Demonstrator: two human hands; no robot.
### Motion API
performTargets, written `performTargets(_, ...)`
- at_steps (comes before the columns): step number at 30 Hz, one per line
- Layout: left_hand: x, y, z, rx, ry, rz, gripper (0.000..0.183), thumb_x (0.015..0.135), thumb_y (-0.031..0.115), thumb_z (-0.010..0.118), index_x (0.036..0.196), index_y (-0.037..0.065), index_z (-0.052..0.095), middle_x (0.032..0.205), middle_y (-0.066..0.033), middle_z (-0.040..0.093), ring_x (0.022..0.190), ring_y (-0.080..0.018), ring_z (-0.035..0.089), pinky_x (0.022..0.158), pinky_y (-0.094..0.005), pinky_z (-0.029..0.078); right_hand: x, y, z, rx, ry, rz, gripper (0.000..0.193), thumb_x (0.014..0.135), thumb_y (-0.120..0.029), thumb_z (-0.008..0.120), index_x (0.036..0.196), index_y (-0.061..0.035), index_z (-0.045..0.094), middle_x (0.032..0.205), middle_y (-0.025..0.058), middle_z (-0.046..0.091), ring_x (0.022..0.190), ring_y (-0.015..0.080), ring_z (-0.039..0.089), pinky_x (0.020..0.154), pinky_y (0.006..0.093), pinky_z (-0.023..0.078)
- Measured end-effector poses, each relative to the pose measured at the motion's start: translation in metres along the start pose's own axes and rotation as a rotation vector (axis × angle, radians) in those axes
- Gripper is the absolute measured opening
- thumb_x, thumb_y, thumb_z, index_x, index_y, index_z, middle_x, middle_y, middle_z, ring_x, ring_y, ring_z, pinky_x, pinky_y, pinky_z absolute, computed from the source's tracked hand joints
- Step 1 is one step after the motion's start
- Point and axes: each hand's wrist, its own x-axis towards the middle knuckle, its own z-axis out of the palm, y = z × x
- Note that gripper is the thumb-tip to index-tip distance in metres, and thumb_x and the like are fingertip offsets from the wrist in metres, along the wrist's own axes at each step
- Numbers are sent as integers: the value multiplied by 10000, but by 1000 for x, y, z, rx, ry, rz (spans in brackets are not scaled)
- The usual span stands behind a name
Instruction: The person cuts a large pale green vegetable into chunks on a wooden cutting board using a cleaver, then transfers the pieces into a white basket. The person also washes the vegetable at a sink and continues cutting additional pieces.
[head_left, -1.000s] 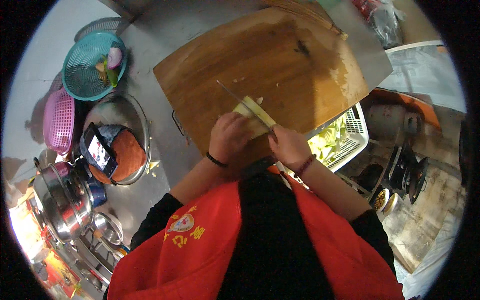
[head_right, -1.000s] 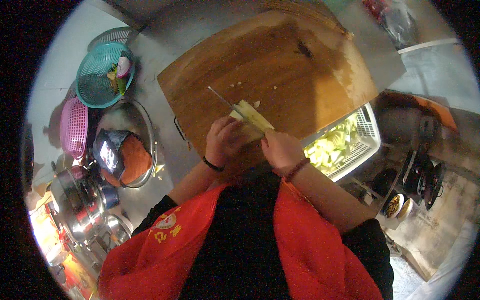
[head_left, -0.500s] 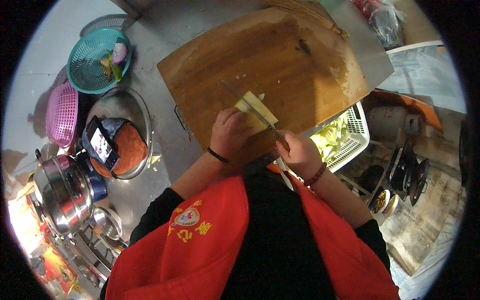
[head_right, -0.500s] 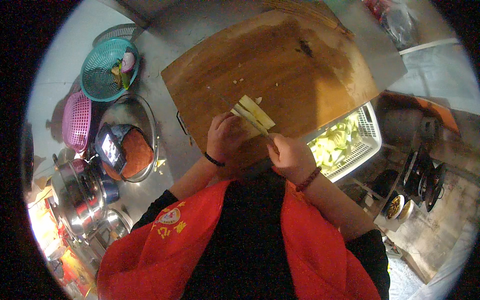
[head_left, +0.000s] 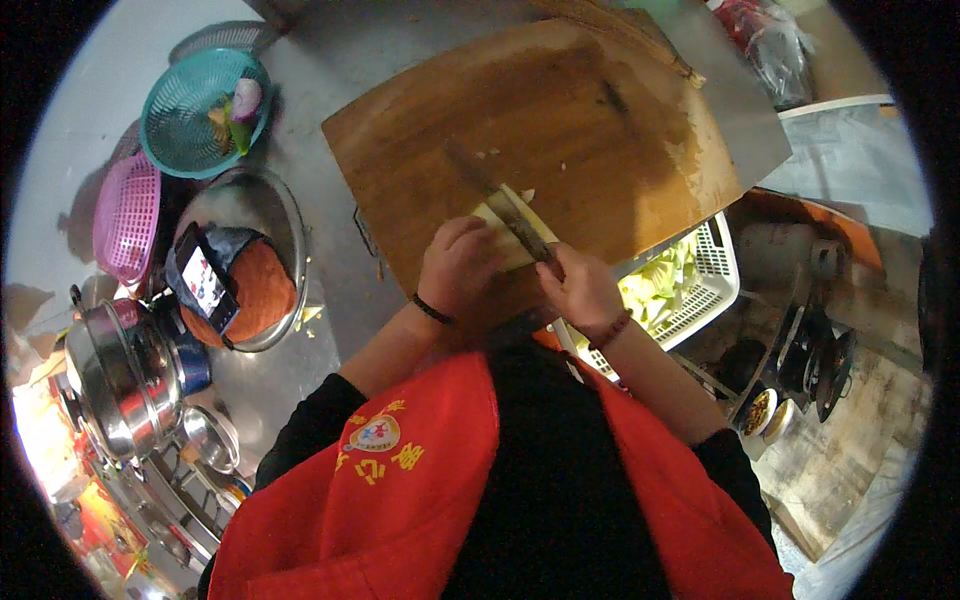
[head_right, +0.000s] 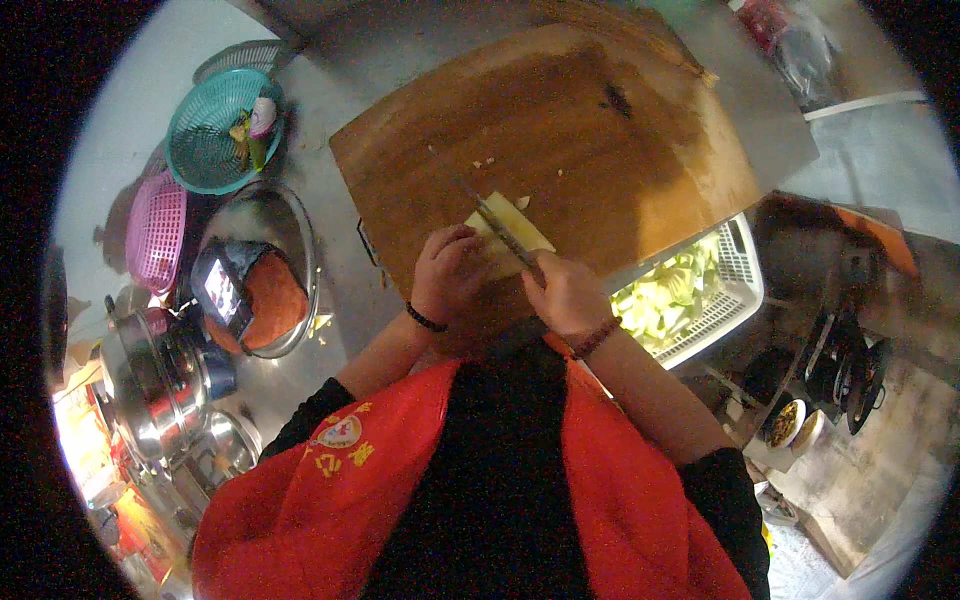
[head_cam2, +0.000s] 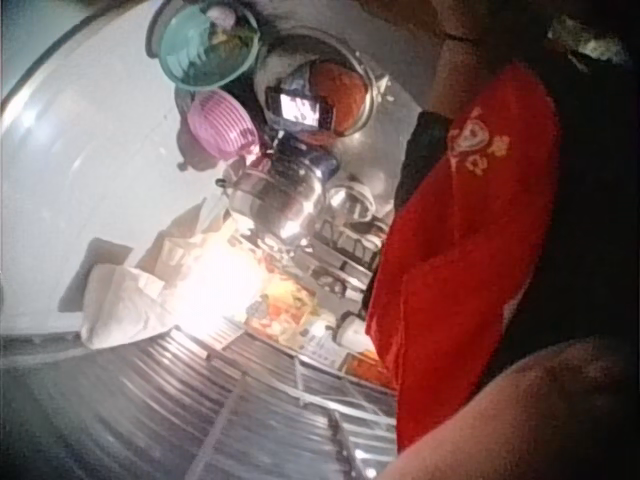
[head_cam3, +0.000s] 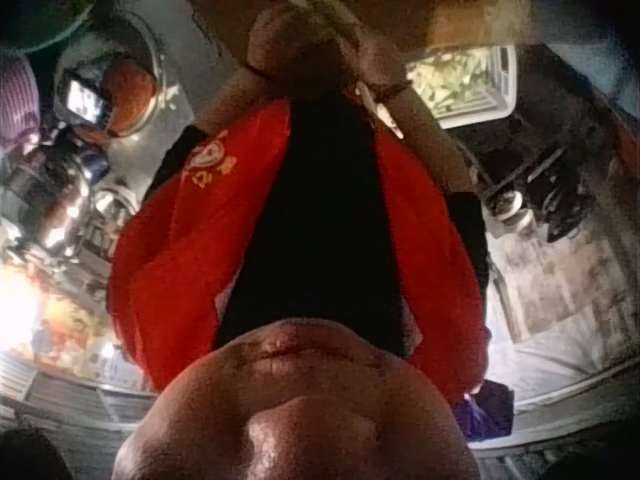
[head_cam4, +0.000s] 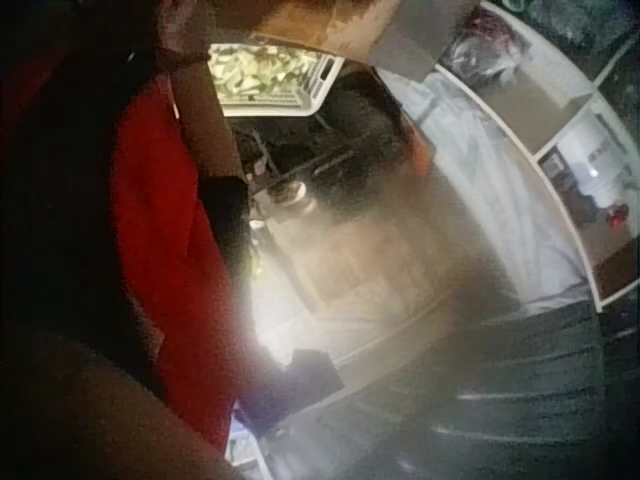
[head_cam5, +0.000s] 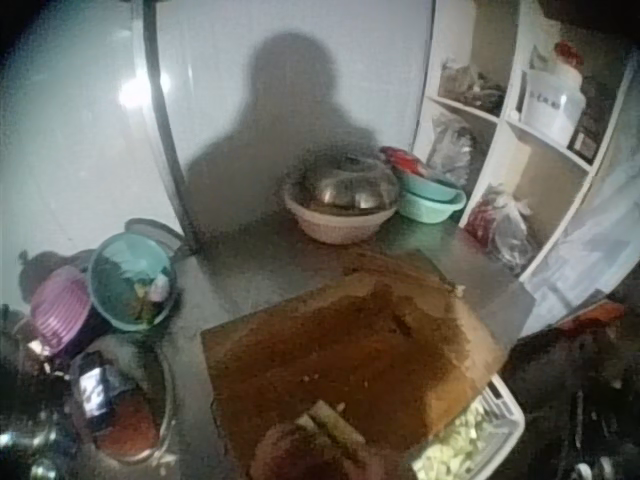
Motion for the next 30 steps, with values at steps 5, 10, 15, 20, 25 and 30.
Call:
performTargets(5, -3, -2, 1, -18, 40, 25, 301, 719, 146, 784, 977, 76, 645, 1027, -129, 618, 936, -345, 598, 783, -415, 515, -22, -16, -30, -7, -68, -11, 192, 886, -219, 628, 897, -34, 578, 705, 189, 611, 671, 396, 611, 580, 459, 471)
performTargets(10, -1, -6, 3, -24, 28, 16, 292, 706, 144, 790, 955, 86, 650, 1016, -118, 621, 932, -336, 599, 778, -407, 515, -23, -18, -27, -20, -130, 22, 211, 893, -197, 615, 1036, -42, 623, 733, 197, 631, 677, 405, 612, 581, 469, 471)
performTargets(15, -1, -6, 3, -30, 11, 38, 286, 705, 144, 791, 949, 86, 653, 1014, -111, 625, 924, -333, 603, 781, -407, 516, 1, -8, 7, -157, -150, 37, 190, 901, -223, 583, 970, -47, 589, 773, 214, 637, 744, 429, 620, 650, 515, 488)
performTargets(20, -6, -5, -1, -51, 35, 3, 285, 717, 136, 781, 969, 84, 658, 1037, -119, 625, 948, -332, 605, 798, -416, 513, 14, 3, 14, -101, -159, 46, 200, 894, -242, 599, 917, -45, 569, 779, 225, 636, 765, 431, 625, 660, 518, 494)
performTargets(25, -14, -6, -8, -8, 40, 15, 262, 743, 137, 763, 979, 80, 662, 1047, -127, 626, 956, -336, 608, 793, -421, 517, -10, -10, -18, 21, -64, -29, 214, 889, -253, 620, 879, -47, 566, 739, 212, 631, 717, 422, 617, 606, 508, 474)
performTargets(30, -14, -4, -7, -4, 20, -6, 246, 758, 131, 747, 985, 80, 667, 1035, -124, 629, 939, -336, 614, 778, -416, 522, -25, -24, -32, -44, -198, 54, 199, 882, -172, 631, 1029, -38, 627, 725, 180, 636, 677, 374, 630, 572, 437, 472)
